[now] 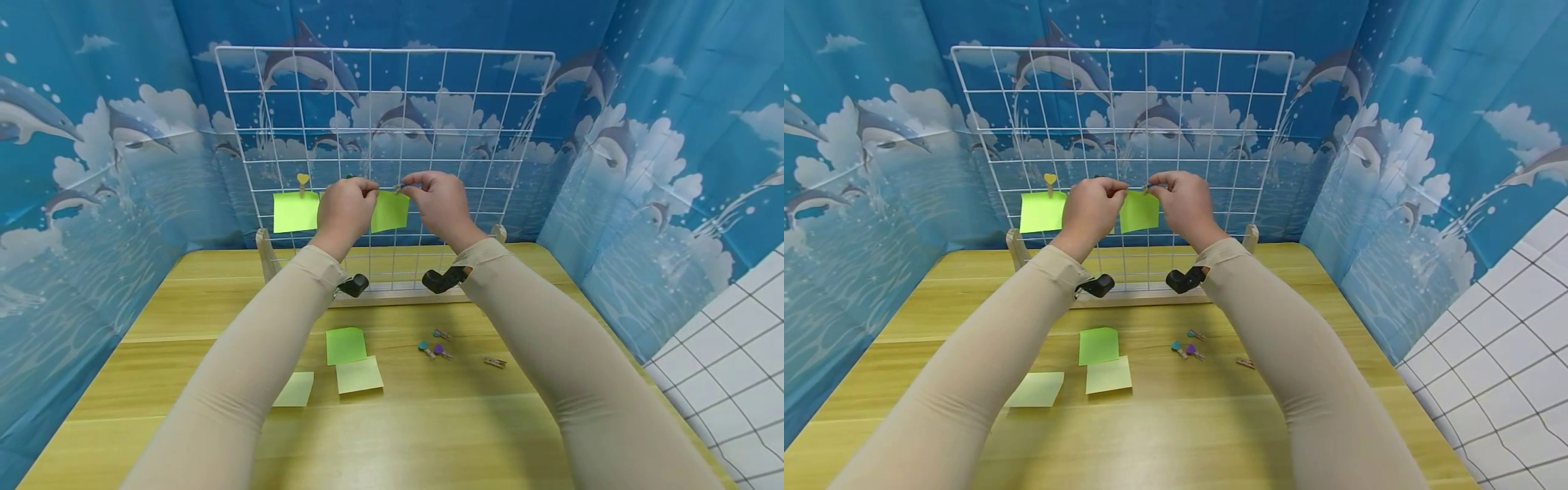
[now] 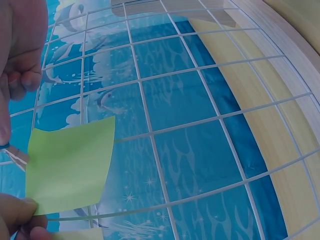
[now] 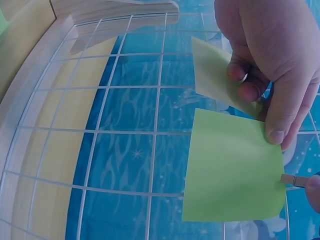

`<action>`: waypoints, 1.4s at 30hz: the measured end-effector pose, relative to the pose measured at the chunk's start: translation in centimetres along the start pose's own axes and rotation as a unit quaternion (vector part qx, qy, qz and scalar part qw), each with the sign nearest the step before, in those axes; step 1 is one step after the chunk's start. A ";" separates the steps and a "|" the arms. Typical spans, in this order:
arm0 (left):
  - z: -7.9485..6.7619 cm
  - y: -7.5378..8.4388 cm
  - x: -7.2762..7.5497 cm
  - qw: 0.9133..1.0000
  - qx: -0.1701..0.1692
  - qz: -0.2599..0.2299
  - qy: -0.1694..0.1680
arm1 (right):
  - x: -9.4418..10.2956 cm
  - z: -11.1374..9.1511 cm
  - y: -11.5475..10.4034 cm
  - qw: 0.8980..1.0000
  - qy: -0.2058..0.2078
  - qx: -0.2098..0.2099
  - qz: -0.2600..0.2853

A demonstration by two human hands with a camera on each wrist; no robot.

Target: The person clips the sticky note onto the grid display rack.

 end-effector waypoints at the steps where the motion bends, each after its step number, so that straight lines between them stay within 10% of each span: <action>1: 0.0 0.0 0.0 1.000 -0.001 0.000 0.000 | 0.0 0.1 0.0 1.000 0.001 0.000 -0.001; 42: 0.1 -0.3 -0.1 1.000 0.008 -0.008 -0.005 | -0.3 1.5 -1.7 0.996 -0.054 -0.044 -0.064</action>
Point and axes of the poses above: each hand's wrist, its own z-axis towards the middle knuckle, its own x-axis out of the back of the hand, y = z × x, the point moved 3 cm from there along z, towards the middle knuckle, and after that the axes turned 15 degrees about -z, right-handed, at the moved point
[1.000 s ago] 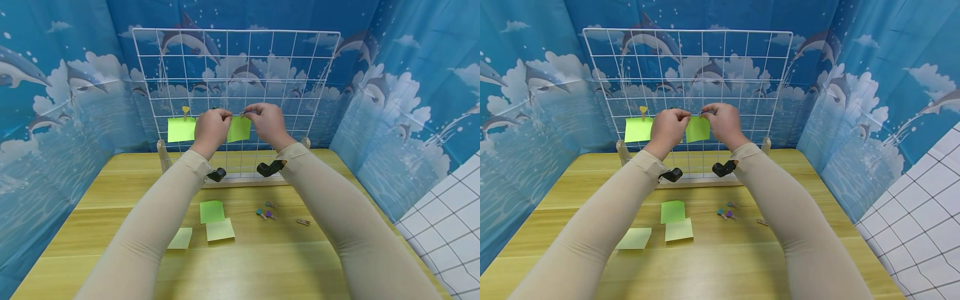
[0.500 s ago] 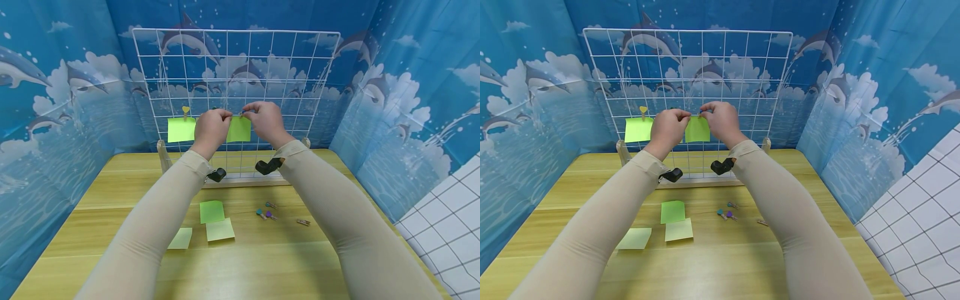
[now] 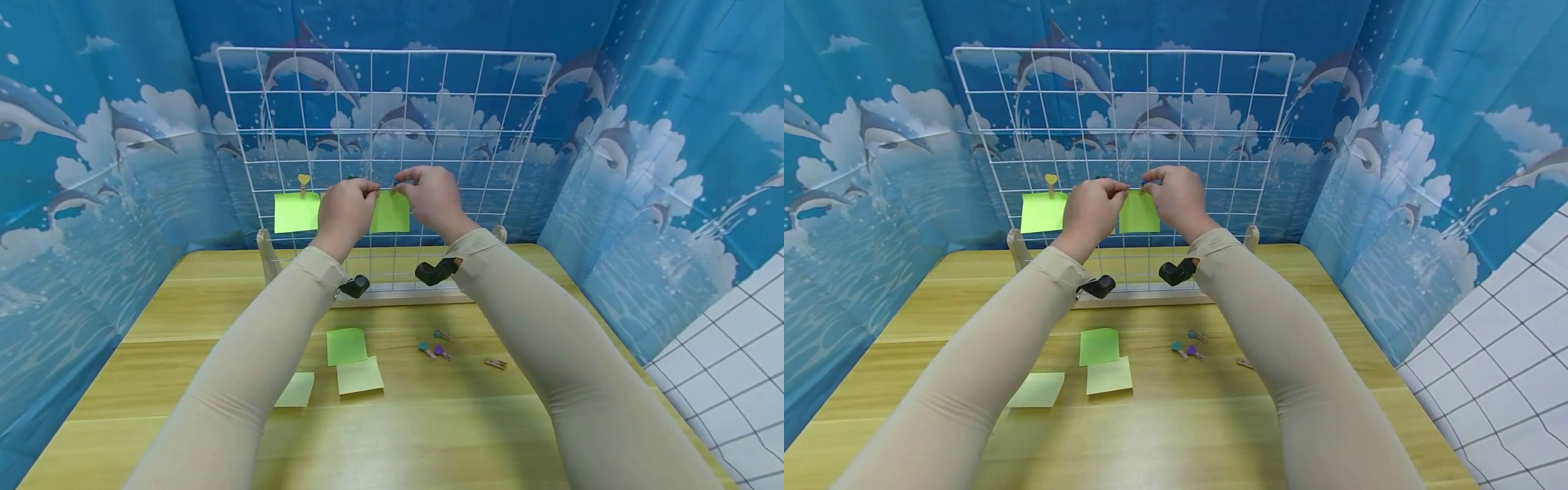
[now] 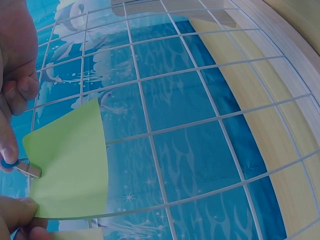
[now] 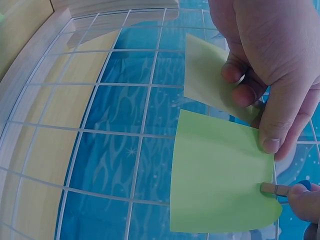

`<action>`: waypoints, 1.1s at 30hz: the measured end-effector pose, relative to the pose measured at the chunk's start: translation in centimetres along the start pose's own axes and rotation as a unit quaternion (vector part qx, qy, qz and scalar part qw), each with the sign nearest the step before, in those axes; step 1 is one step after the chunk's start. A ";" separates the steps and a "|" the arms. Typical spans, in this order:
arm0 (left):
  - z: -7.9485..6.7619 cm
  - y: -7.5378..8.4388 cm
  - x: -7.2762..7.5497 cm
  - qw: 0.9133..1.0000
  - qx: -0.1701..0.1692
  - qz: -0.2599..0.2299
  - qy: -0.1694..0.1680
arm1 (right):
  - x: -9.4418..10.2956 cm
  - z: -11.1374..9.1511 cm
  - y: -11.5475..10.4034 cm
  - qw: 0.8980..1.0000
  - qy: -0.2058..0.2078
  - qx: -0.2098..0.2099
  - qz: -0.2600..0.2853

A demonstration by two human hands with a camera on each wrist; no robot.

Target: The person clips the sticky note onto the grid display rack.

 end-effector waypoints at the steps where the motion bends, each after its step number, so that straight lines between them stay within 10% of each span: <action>1: 0.0 0.0 0.0 1.000 0.000 0.002 0.000 | 0.0 0.0 0.0 1.000 0.000 0.002 -0.004; 33: -0.2 0.1 0.0 1.000 -0.011 0.011 0.009 | -0.3 -0.5 0.4 0.988 0.057 0.128 -0.065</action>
Point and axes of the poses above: each hand's wrist, its own z-axis towards the middle knuckle, its own x-axis out of the back of the hand, y = z × x, the point moved 3 cm from there along z, towards the middle knuckle, and after that the axes turned 15 degrees about -z, right-handed, at the moved point
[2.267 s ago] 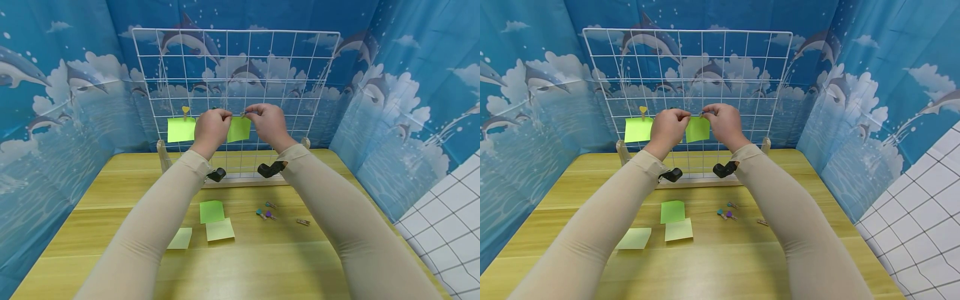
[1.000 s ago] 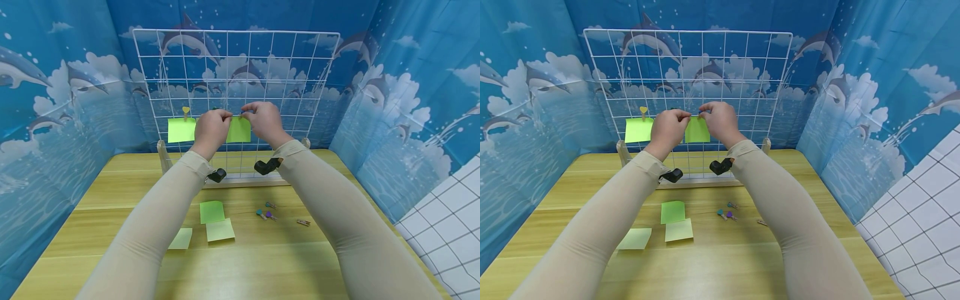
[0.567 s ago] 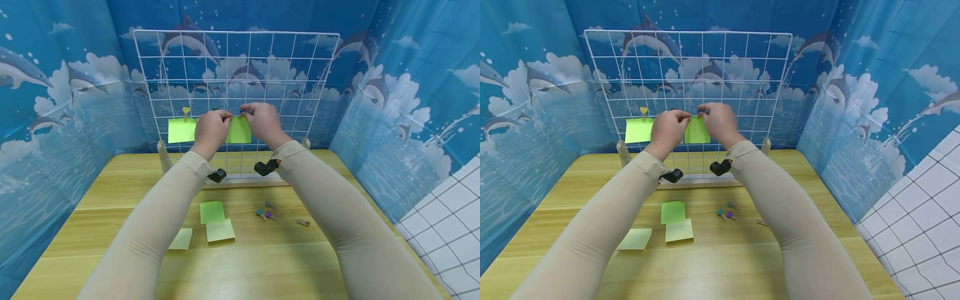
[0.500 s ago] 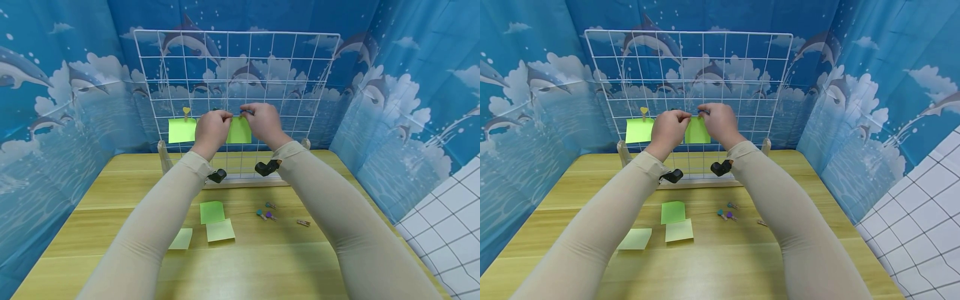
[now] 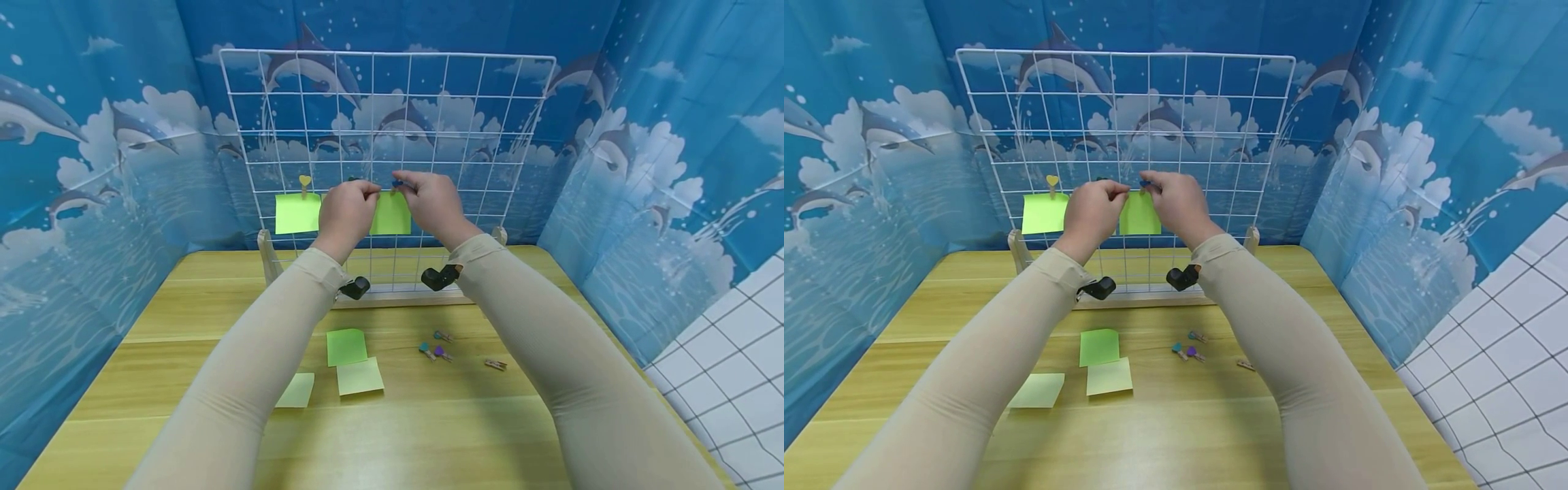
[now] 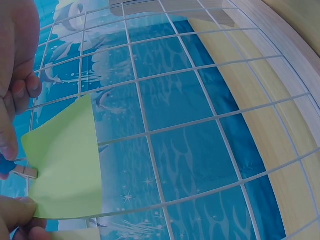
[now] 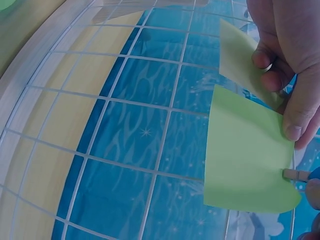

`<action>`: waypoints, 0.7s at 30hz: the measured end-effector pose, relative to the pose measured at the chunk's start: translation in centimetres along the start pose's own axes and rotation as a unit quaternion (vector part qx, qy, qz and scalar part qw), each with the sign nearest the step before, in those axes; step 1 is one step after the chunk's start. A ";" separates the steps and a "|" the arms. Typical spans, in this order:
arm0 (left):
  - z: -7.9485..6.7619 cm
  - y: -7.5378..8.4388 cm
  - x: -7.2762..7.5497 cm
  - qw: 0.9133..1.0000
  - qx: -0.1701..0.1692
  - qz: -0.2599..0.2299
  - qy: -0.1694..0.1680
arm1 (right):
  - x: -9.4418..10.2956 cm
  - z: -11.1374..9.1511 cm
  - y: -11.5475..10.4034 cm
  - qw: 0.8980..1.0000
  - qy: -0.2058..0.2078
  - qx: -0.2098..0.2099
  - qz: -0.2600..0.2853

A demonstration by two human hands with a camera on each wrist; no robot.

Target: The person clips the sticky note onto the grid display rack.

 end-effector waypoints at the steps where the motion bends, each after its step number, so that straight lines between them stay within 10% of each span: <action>1: 0.0 0.0 0.0 1.000 0.000 -0.001 0.000 | 0.0 -0.1 0.1 1.000 0.000 0.001 0.003; 21: -0.2 -0.2 0.0 1.000 -0.012 -0.007 -0.005 | -0.2 0.0 0.7 1.000 -0.008 0.027 0.010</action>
Point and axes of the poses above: each hand's wrist, its own z-axis towards the middle knuckle, its own x-axis out of the back of the hand, y = z × x, the point moved 3 cm from there along z, towards the middle knuckle, and after that the axes turned 15 degrees about -z, right-handed, at the moved point
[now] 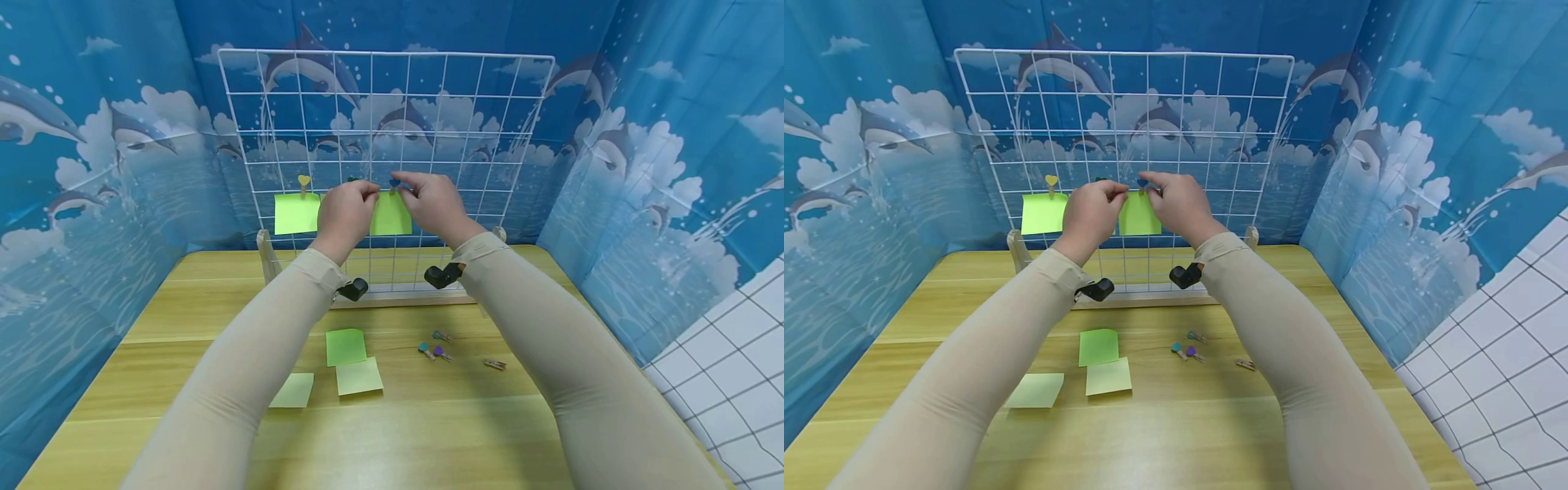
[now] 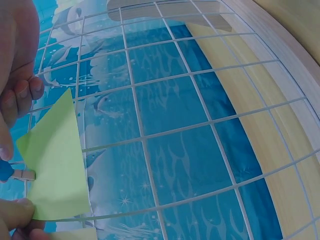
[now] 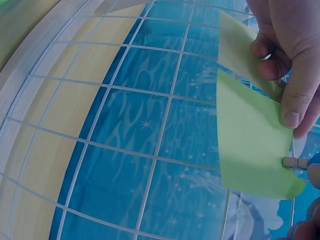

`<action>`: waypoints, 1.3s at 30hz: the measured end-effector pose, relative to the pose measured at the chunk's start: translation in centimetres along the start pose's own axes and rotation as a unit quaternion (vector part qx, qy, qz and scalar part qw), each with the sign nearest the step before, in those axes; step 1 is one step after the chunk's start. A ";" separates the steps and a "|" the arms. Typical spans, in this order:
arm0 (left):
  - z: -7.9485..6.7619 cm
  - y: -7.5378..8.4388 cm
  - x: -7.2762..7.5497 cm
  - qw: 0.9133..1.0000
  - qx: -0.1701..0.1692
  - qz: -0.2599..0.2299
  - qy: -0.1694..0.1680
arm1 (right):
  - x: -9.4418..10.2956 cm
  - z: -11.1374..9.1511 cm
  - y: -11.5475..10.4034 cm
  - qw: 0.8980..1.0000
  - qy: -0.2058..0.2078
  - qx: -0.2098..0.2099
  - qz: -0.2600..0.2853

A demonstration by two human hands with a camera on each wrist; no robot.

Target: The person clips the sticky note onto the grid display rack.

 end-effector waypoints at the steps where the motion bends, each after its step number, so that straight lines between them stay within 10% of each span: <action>1: 0.0 0.0 0.0 1.000 -0.001 0.001 -0.002 | 0.0 0.0 0.0 1.000 -0.003 -0.002 0.002; 39: -1.6 0.6 1.1 0.997 -0.053 0.061 0.007 | 1.2 -1.5 0.2 0.999 -0.027 0.019 0.017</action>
Point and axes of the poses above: each hand's wrist, its own z-axis towards the middle knuckle, its own x-axis out of the back of the hand, y = z × x, the point moved 3 cm from there along z, towards the middle knuckle, and after that the axes turned 15 degrees about -z, right-handed, at the moved point
